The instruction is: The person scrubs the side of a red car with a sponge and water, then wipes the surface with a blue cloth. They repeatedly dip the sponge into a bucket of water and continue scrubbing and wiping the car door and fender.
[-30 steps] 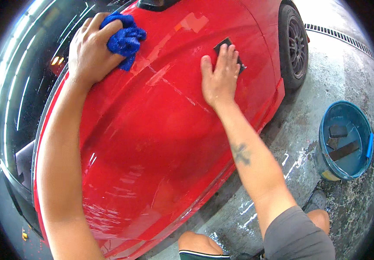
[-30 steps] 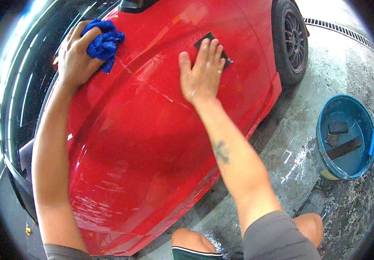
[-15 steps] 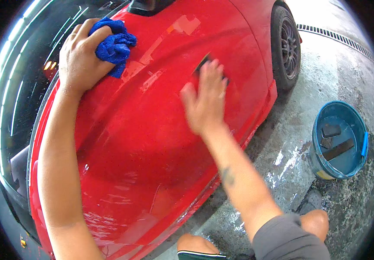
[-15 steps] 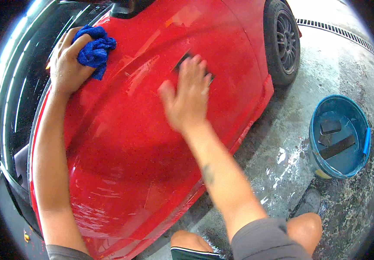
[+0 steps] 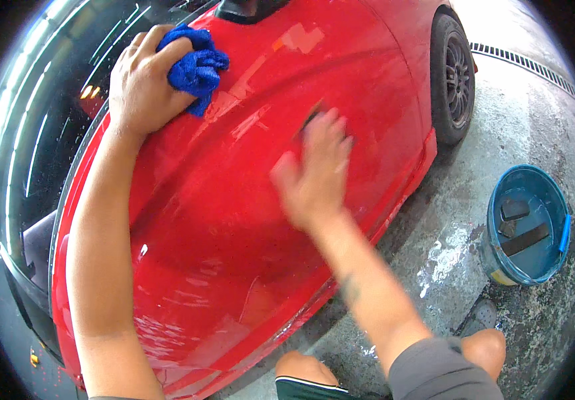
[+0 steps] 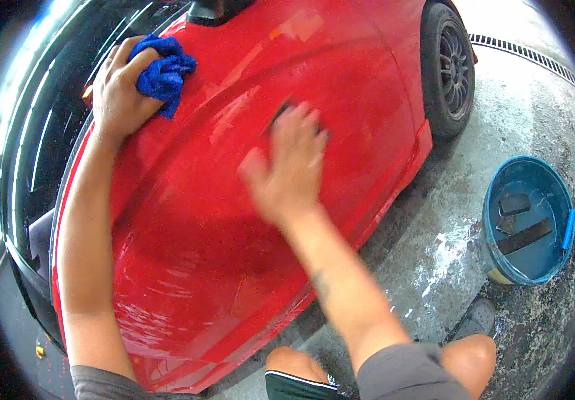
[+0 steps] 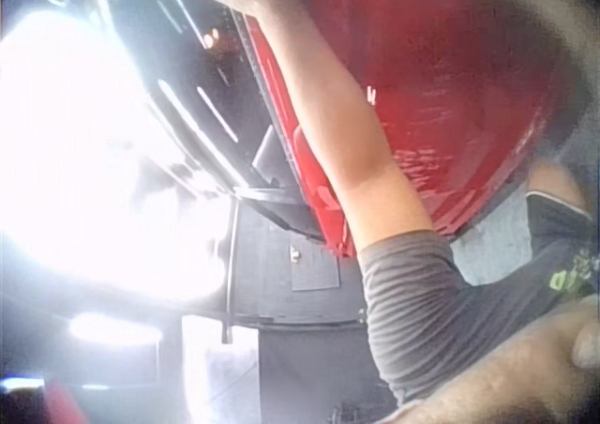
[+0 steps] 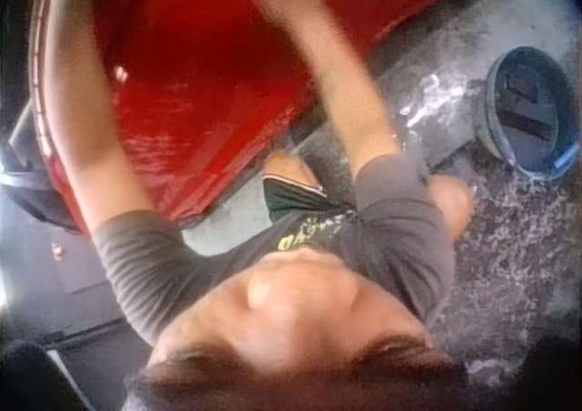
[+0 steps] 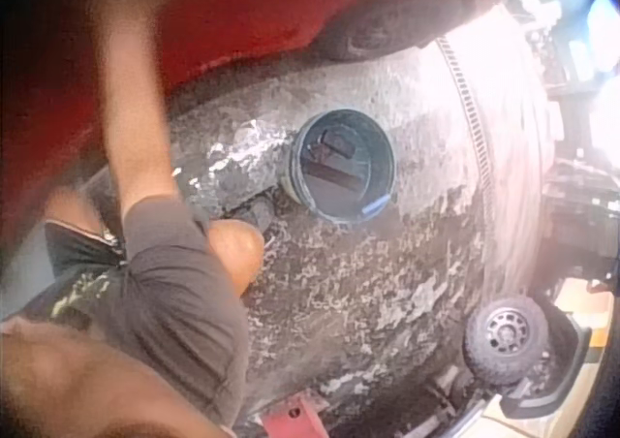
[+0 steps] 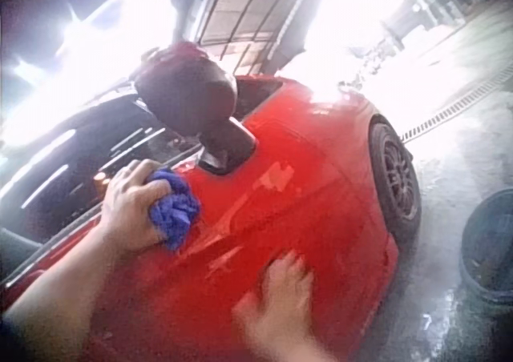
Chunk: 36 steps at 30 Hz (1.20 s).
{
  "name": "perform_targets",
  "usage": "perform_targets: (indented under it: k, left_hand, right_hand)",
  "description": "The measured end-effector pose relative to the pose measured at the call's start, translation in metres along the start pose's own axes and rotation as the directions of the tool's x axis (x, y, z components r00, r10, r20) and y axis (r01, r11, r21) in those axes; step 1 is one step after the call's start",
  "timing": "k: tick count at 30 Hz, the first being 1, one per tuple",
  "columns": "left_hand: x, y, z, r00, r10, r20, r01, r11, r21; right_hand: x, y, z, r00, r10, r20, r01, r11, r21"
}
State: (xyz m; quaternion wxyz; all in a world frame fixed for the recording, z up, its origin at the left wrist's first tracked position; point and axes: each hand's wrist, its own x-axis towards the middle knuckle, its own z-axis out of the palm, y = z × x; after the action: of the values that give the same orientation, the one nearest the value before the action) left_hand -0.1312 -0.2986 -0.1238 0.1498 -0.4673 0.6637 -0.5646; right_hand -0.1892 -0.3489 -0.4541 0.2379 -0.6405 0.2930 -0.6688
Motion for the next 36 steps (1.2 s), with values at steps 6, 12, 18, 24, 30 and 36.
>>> perform_targets:
  k: [6,12,18,24,30,36]
  left_hand:
    - [-0.003,0.001,0.001,1.000,-0.020,0.010,0.020,0.999,0.038]
    - [0.000,0.013,0.002,0.996,-0.087,-0.003,0.087,0.996,0.013]
    - [0.005,0.023,0.002,0.997,-0.075,-0.019,0.076,0.997,0.009]
    - [0.002,0.028,0.004,0.996,-0.078,-0.048,0.079,0.997,0.019]
    - [-0.002,0.024,-0.005,0.994,-0.112,0.018,0.111,0.993,0.046]
    - [-0.001,0.027,-0.004,0.993,-0.115,-0.012,0.115,0.992,0.048]
  right_hand:
    - [0.031,0.000,0.014,0.990,0.139,-0.038,-0.138,0.990,0.025]
    - [-0.101,-0.113,-0.004,0.946,-0.255,0.200,0.208,0.951,0.230]
    - [0.081,0.036,-0.006,0.981,0.172,-0.086,-0.170,0.985,0.023]
    - [-0.078,-0.138,-0.013,0.957,-0.139,0.253,0.090,0.977,0.195]
    - [0.034,-0.019,-0.002,0.999,-0.043,0.006,0.043,0.998,-0.040]
    - [0.013,-0.077,-0.004,0.995,-0.002,0.095,-0.002,0.999,0.048]
